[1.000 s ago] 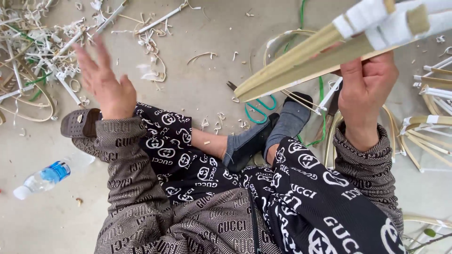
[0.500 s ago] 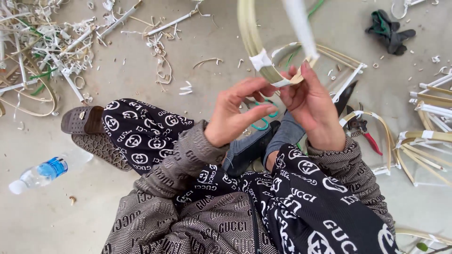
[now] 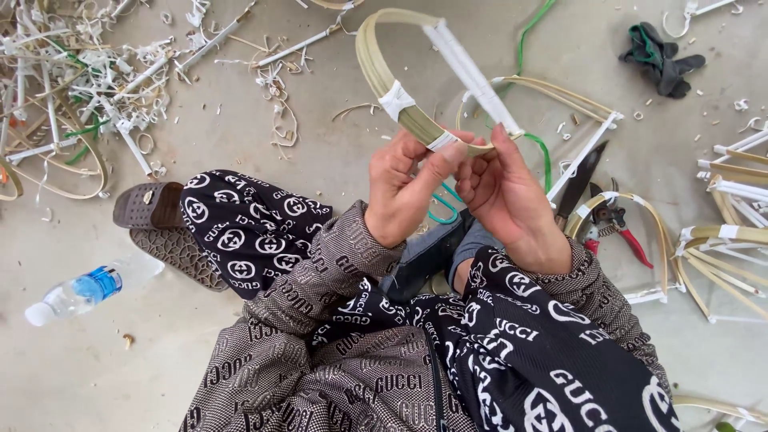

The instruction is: Assembling and tying circular bamboo frame components using strips and tools on a workshop floor.

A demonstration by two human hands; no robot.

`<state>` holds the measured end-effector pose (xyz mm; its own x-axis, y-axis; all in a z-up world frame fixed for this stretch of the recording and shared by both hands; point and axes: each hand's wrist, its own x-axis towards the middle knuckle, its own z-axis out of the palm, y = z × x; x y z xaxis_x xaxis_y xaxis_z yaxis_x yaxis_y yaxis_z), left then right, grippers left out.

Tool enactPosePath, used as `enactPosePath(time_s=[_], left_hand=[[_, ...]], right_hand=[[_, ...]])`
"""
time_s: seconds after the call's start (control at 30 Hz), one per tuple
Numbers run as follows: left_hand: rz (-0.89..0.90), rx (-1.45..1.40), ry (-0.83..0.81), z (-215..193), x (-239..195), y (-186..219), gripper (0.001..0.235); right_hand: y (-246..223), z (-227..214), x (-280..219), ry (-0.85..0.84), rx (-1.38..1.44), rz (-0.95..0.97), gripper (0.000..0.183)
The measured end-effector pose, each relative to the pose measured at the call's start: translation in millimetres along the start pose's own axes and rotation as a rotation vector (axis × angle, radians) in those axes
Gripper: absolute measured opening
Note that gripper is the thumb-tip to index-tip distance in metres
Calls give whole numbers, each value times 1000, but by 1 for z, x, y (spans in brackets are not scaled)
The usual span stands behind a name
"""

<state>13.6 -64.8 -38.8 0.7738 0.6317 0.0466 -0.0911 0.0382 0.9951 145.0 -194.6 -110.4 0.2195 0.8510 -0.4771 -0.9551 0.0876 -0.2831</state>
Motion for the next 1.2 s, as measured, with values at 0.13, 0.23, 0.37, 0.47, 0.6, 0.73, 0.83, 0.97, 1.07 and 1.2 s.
enactPosePath(time_s=[0.13,0.23,0.37,0.47,0.6,0.73,0.83,0.97,1.07,1.2], left_hand=[[-166,-272,-113,-6,11,13,28],[-195,-341,-129,-2,14,17,36],[-220,-411,-56,5,5,-6,29],[-192,-386,12,8,3,-16,26],[-165,-281,94,6,4,-21,24],[-206,-315,47,1,11,-4,27],[-188,-341,-15,1,13,-3,35],[-235,-378,-21,0,14,-5,29],[-252,-366,-19,0,15,-1,28],[-274,-399,3,7,14,6,32]], right_hand=[[-4,2,-3,90,1,-49,43],[-5,3,-2,106,79,-73,42],[-2,9,-2,101,47,-56,49],[0,3,0,125,52,-61,45],[1,5,-2,136,58,-65,43],[-1,11,-3,131,45,-70,47],[-2,9,-3,163,79,-109,49],[1,2,-3,173,90,-122,44],[2,1,-3,188,97,-141,40],[1,12,-3,182,98,-182,37]])
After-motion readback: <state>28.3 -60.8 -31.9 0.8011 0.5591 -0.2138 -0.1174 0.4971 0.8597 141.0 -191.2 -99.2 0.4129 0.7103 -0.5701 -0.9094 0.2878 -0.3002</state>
